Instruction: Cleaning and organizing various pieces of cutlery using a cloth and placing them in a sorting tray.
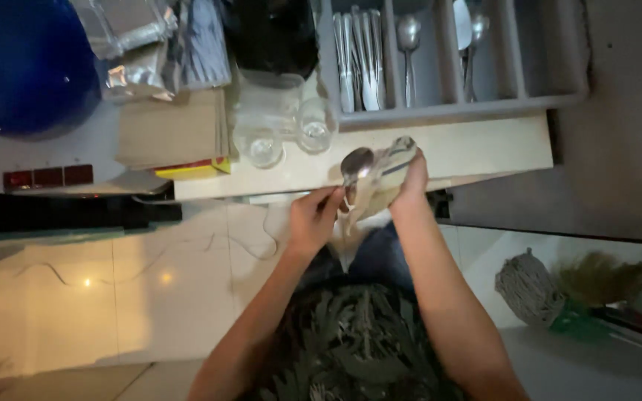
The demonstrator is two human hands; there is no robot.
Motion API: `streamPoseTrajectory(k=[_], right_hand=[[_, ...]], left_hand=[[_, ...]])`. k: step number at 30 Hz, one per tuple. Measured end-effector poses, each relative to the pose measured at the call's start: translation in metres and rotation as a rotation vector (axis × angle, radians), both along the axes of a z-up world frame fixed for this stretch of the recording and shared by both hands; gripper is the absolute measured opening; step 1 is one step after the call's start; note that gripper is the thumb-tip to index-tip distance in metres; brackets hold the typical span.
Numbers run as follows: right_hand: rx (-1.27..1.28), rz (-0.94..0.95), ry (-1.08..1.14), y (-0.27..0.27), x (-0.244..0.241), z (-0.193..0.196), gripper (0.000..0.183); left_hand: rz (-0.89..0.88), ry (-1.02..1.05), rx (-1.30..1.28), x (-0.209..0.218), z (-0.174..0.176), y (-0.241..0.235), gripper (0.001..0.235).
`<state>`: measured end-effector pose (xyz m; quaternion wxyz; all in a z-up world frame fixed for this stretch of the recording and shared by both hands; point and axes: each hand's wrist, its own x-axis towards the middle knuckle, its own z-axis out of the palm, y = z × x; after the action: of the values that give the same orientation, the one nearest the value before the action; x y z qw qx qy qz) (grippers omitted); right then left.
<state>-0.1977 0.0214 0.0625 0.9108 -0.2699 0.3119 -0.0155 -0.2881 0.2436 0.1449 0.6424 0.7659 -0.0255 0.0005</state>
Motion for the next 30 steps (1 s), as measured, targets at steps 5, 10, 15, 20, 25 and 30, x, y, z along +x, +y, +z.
streamPoseTrajectory(k=[5, 10, 15, 20, 25, 30], right_hand=[[0.163, 0.265, -0.319, 0.035, -0.028, 0.083, 0.034], [-0.132, 0.282, -0.136, 0.063, -0.06, 0.137, 0.041], [-0.413, 0.329, -0.312, 0.04, -0.085, 0.156, 0.034], [-0.558, 0.361, -0.354, 0.025, -0.091, 0.153, 0.026], [-0.807, 0.236, -0.316, 0.02, -0.095, 0.149, 0.029], [-1.367, 0.19, -0.652, 0.023, -0.101, 0.162, 0.04]], left_hand=[[-0.147, 0.147, -0.238, -0.007, 0.008, 0.009, 0.026], [-0.198, 0.114, -0.297, -0.001, -0.024, -0.008, 0.035], [-0.408, 0.244, -0.502, 0.0, -0.034, -0.03, 0.039], [-0.47, 0.235, -0.37, -0.008, -0.042, -0.05, 0.038], [-0.294, -0.236, -0.131, -0.016, 0.013, -0.056, 0.036], [-0.337, 0.097, -0.225, -0.014, 0.055, -0.048, 0.032]])
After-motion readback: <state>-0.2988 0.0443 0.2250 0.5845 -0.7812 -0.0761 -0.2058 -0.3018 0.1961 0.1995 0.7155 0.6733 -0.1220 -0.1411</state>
